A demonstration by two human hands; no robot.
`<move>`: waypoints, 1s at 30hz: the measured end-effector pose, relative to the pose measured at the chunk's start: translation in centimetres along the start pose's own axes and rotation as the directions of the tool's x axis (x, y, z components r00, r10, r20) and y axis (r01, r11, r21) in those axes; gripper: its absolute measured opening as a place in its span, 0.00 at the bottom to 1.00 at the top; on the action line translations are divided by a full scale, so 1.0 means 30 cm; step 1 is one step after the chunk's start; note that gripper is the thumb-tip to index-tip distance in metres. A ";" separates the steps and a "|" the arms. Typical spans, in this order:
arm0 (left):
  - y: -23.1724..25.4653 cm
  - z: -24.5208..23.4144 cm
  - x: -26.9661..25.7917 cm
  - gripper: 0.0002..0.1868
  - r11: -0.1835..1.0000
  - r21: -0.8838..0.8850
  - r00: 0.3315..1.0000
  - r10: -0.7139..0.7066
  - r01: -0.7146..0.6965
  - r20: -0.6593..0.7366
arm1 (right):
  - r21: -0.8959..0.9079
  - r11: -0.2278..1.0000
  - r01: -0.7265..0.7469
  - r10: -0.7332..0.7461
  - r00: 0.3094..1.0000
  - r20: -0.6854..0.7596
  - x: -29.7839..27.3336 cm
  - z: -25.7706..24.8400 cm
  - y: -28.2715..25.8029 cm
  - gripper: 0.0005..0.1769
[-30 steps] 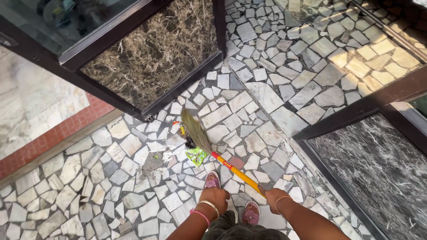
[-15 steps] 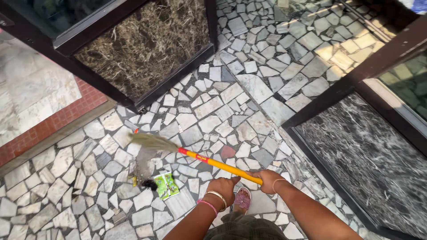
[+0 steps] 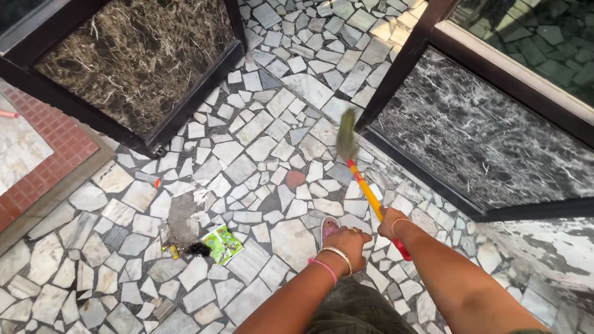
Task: The person is sweeping the floor and stairs in various indoor and outdoor areas of a house using a broom and dustpan.
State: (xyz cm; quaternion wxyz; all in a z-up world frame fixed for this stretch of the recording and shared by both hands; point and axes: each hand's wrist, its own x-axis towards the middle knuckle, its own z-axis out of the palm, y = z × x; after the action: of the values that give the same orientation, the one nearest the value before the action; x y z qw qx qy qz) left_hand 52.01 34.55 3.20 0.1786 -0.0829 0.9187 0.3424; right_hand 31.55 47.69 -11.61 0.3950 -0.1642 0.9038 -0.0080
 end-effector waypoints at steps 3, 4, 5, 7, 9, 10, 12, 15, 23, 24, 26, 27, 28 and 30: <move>-0.019 0.145 -0.104 0.23 0.998 0.042 0.999 0.034 -0.035 0.020 | -0.274 0.956 0.108 -0.090 0.993 0.079 -0.196 0.143 0.049 0.49; -0.026 0.196 -0.142 0.21 0.996 0.080 0.999 0.033 -0.035 0.021 | -0.337 0.922 0.190 -0.150 0.978 0.143 -0.282 0.190 0.047 0.49; -0.034 0.223 -0.181 0.21 0.997 0.072 0.999 0.026 -0.028 0.033 | -0.336 0.922 0.192 -0.146 0.977 0.158 -0.347 0.237 0.008 0.49; -0.045 0.253 -0.235 0.20 0.990 0.143 0.996 -0.018 0.005 0.089 | -0.398 0.845 0.357 -0.239 0.918 0.315 -0.460 0.297 -0.078 0.47; -0.054 0.259 -0.284 0.20 0.985 0.167 0.990 -0.069 0.048 0.125 | -0.474 0.741 0.476 -0.295 0.864 0.408 -0.382 0.517 -0.054 0.34; -0.056 0.257 -0.304 0.20 0.978 0.191 0.981 -0.114 0.083 0.158 | -0.531 0.617 0.580 -0.330 0.804 0.495 -0.339 0.623 -0.047 0.23; -0.066 0.265 -0.324 0.20 0.971 0.206 0.974 -0.156 0.121 0.162 | -0.519 0.582 0.626 -0.358 0.770 0.528 -0.396 0.631 -0.109 0.23; -0.061 0.220 -0.316 0.18 0.955 0.240 0.966 -0.213 0.174 0.146 | -0.447 0.642 0.623 -0.414 0.773 0.481 -0.506 0.460 -0.176 0.28; 0.263 0.261 -0.139 0.17 0.954 0.281 0.981 -0.147 0.106 0.129 | -0.150 0.841 0.520 -0.470 0.839 0.274 -0.655 0.148 0.252 0.49; 0.302 0.306 -0.102 0.20 0.955 0.293 0.985 -0.092 0.045 0.147 | -0.112 0.883 0.456 -0.426 0.879 0.215 -0.669 0.134 0.334 0.49; 0.392 0.392 -0.044 0.22 0.951 0.307 0.985 -0.028 -0.026 0.170 | -0.067 0.921 0.384 -0.371 0.916 0.152 -0.675 0.134 0.501 0.49; 0.439 0.430 -0.024 0.25 0.951 0.302 0.980 0.010 -0.071 0.199 | 0.080 0.954 0.289 -0.296 0.950 0.098 -0.666 0.148 0.581 0.50; 0.484 0.467 -0.005 0.28 0.948 0.297 0.973 0.047 -0.115 0.228 | 0.230 0.954 0.194 -0.212 0.976 0.055 -0.656 0.163 0.660 0.51; 0.574 0.488 0.020 0.27 0.941 0.311 0.963 0.050 -0.135 0.266 | 0.156 0.980 0.128 -0.134 0.991 0.029 -0.624 0.158 0.764 0.52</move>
State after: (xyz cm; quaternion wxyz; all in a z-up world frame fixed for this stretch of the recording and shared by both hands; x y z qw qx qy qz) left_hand 50.71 57.11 3.01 0.2898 0.0358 0.9349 0.2017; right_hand 40.15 75.61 -4.85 0.4229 -0.1924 0.8798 -0.1002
